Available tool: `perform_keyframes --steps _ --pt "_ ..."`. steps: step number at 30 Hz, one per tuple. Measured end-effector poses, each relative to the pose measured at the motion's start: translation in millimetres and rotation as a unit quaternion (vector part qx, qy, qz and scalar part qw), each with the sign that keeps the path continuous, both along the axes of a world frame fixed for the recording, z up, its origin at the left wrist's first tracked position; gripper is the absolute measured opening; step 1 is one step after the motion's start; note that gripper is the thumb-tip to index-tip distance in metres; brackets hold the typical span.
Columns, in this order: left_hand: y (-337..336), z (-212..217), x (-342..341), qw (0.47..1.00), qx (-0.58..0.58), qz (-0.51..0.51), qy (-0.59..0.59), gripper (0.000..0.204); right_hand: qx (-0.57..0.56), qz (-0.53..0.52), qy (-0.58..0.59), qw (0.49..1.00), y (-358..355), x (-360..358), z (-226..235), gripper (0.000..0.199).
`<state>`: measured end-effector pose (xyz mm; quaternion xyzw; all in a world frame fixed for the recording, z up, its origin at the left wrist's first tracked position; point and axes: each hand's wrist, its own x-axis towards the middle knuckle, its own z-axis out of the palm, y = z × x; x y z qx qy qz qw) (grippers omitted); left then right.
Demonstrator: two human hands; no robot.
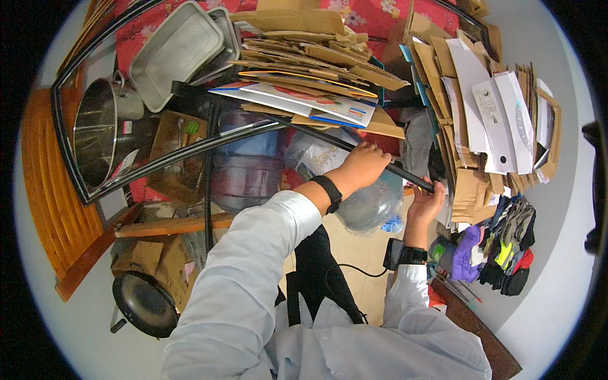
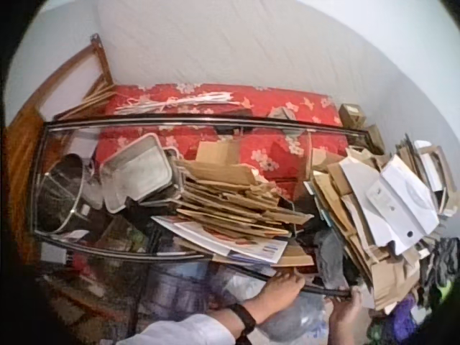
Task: The person assembles a black metal stand by connecting its legs and crossbars. They then move a large metal pot and a frying pan to different positions on the floor.
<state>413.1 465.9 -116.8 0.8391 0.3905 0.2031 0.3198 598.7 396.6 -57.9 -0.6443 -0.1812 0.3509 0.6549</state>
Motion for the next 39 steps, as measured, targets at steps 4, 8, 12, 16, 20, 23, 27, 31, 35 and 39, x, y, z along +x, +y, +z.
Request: perform_keyframes --steps 4,8,12,16,20,23,27,31,35,39 --pt "-7 10 -20 0.999 0.021 0.002 0.035 0.026 -0.014 -0.001 -0.007 1.0 -3 4 -7 0.017" --pt "-16 1 -66 0.996 -0.047 0.048 -0.051 0.031 -0.056 0.03 0.007 0.998 4 41 -52 0.026" --pt "-41 -30 -152 0.969 -0.147 0.183 -0.078 0.018 -0.09 0.054 0.032 0.994 21 88 -108 0.068" --pt "-81 -73 -243 0.913 -0.266 0.302 0.066 0.021 -0.36 0.068 -0.304 0.879 56 107 -127 0.054" --pt "-133 -131 -311 0.831 -0.268 0.471 0.127 0.025 -0.426 0.09 -0.729 0.528 72 61 -110 0.063" --pt "-181 -184 -337 0.765 -0.291 0.54 0.196 0.043 -0.206 0.155 -0.825 0.503 70 -8 -91 0.061" --pt "-208 -249 -355 0.707 -0.4 0.574 0.105 0.058 -0.13 0.402 -0.776 0.468 87 -112 -111 0.062" --pt "-203 -267 -367 0.683 -0.447 0.575 -0.051 0.062 -0.228 0.444 -0.758 0.42 116 -196 -166 0.061" --pt "-197 -249 -372 0.667 -0.495 0.557 -0.005 0.062 -0.198 0.429 -0.771 0.427 140 -222 -189 0.056" --pt "-194 -234 -372 0.701 -0.467 0.539 0.024 0.06 -0.164 0.44 -0.761 0.448 139 -224 -182 0.047"
